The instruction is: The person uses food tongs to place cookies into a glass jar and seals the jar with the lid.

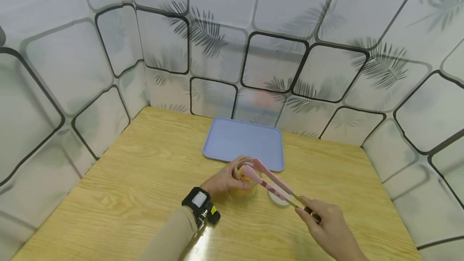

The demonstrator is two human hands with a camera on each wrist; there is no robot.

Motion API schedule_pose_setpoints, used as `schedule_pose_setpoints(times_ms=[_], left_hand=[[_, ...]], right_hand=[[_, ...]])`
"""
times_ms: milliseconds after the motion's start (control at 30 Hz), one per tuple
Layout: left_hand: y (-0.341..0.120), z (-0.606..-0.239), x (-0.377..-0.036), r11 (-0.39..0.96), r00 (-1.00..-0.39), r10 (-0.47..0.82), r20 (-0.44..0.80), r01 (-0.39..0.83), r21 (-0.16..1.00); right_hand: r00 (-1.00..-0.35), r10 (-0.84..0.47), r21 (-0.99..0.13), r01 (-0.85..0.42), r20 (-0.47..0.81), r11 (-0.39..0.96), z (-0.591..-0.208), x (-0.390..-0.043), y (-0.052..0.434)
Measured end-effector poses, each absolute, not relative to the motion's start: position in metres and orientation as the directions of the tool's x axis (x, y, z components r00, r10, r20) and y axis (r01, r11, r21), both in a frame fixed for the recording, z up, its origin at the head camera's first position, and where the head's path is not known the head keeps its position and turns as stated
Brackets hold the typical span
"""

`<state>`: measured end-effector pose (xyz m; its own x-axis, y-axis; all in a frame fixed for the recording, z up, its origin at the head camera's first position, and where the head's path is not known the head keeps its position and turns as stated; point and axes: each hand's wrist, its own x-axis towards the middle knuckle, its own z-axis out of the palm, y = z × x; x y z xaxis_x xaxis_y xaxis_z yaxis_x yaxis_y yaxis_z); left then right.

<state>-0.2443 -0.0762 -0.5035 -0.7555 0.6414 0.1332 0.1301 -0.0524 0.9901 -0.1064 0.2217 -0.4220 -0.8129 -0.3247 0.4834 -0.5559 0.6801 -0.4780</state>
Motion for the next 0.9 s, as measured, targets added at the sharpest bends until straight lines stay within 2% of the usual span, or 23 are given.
schedule_pose_setpoints(times_ms=[667, 900], left_hand=[[-0.070, -0.506, -0.247, -0.057, -0.732, 0.661, 0.167, 0.173, 0.983], [-0.073, -0.506, -0.245, -0.040, -0.754, 0.641, 0.143, 0.154, 0.987]], right_hand=[[-0.803, -0.305, -0.485, -0.563, 0.513, 0.669, -0.431, -0.102, 0.224], [-0.804, -0.316, -0.510, -0.571, 0.503, 0.643, -0.437, -0.102, 0.221]])
